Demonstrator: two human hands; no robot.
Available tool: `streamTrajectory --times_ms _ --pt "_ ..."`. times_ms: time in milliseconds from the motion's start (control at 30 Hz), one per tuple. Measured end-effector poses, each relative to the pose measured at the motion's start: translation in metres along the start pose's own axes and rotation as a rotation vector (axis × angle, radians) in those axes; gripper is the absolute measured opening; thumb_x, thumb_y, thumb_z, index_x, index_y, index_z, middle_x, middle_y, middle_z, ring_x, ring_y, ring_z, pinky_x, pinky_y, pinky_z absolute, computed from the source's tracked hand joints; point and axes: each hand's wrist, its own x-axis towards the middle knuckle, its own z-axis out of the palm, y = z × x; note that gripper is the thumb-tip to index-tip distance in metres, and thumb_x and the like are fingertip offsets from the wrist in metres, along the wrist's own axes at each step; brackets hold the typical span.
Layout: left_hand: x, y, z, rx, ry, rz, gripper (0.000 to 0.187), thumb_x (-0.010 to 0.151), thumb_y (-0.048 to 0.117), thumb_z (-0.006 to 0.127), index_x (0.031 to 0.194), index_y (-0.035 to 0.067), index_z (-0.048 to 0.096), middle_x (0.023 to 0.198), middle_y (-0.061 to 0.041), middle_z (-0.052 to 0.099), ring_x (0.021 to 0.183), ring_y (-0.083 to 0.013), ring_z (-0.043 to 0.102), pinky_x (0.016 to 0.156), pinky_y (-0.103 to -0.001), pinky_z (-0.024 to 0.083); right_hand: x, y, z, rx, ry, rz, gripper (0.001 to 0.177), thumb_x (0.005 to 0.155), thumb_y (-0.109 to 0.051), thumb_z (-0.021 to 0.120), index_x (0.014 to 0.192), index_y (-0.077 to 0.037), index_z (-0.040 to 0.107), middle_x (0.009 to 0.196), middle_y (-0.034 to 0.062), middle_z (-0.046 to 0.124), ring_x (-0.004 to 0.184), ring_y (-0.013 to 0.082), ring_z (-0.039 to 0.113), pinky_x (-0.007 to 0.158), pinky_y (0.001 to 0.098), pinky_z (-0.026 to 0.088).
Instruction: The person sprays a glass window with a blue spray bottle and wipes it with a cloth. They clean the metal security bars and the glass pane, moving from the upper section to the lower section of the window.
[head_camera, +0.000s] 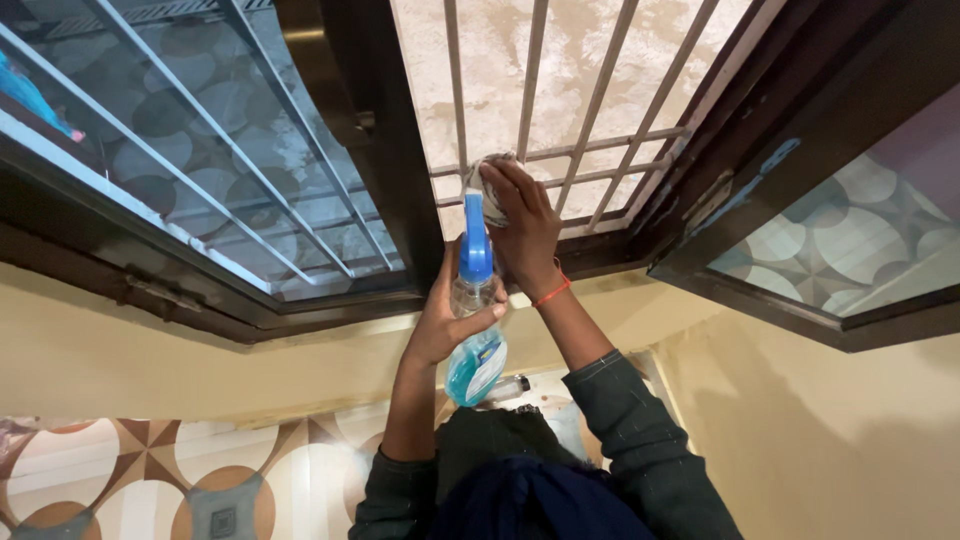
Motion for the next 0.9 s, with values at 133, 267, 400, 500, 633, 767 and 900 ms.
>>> streamTrajectory --times_ms 133,267,400,500,633,767,900 --pt "-0.003 0.001 -0.001 0.006 0.02 -0.009 0.091 0.083 0.0 0.074 0.158 0.011 0.025 0.102 -0.007 0.061 0.1 -0.0153 0.062 0.091 -0.034 0.051 -0.011 0.003 -0.001 -0.03 -0.036 0.016 0.059 0.077 -0.002 0.08 0.132 -0.017 0.067 0.13 0.001 0.065 0.118 0.0254 0.067 0.094 0.0361 0.059" --pt "-0.006 0.0 -0.005 0.006 0.006 -0.004 0.087 0.084 0.0 0.074 0.158 0.009 0.027 0.105 -0.008 0.062 0.102 -0.0161 0.062 0.091 -0.034 0.051 -0.016 0.003 0.002 0.157 -0.066 0.166 0.054 0.078 -0.005 0.084 0.128 -0.014 0.066 0.128 0.0054 0.065 0.116 0.0249 0.068 0.091 0.0354 0.059" --pt "-0.004 0.001 -0.011 0.033 0.034 0.025 0.088 0.083 0.001 0.075 0.158 0.006 0.03 0.119 -0.01 0.062 0.103 -0.0163 0.061 0.092 -0.035 0.052 -0.011 0.001 0.004 0.381 -0.011 0.251 0.052 0.074 -0.003 0.08 0.124 -0.008 0.065 0.123 0.0112 0.065 0.112 0.0246 0.069 0.093 0.0351 0.058" --pt "0.003 0.001 -0.012 0.036 0.015 0.013 0.094 0.082 0.007 0.078 0.159 0.008 0.025 0.134 -0.01 0.054 0.112 -0.0165 0.059 0.097 -0.036 0.051 -0.004 0.002 0.007 0.349 0.028 0.256 0.048 0.078 0.0 0.077 0.124 -0.005 0.065 0.122 0.0122 0.066 0.116 0.0272 0.067 0.098 0.0363 0.055" --pt "0.008 0.0 -0.005 0.324 0.061 0.093 0.1 0.081 0.015 0.08 0.163 0.005 0.023 0.157 -0.018 0.04 0.137 -0.0271 0.049 0.113 -0.04 0.044 -0.002 0.0 0.005 0.413 0.036 0.286 0.04 0.086 -0.004 0.078 0.124 -0.006 0.067 0.119 0.0112 0.066 0.112 0.0246 0.068 0.096 0.0346 0.055" --pt "0.016 -0.003 0.002 0.468 0.106 0.176 0.102 0.079 0.014 0.08 0.162 0.005 0.023 0.171 -0.023 0.019 0.155 -0.0332 0.033 0.121 -0.044 0.036 -0.003 0.001 0.003 0.419 0.028 0.276 0.04 0.086 -0.004 0.075 0.125 -0.005 0.066 0.119 0.0108 0.066 0.112 0.0234 0.068 0.096 0.0346 0.054" --pt "0.027 0.0 0.001 0.604 0.126 0.266 0.1 0.079 0.008 0.081 0.163 0.006 0.025 0.173 -0.025 0.011 0.157 -0.0373 0.03 0.122 -0.046 0.037 0.0 0.003 -0.001 0.413 -0.017 0.289 0.04 0.087 -0.005 0.075 0.126 -0.005 0.066 0.12 0.0108 0.07 0.112 0.023 0.07 0.096 0.0349 0.056"
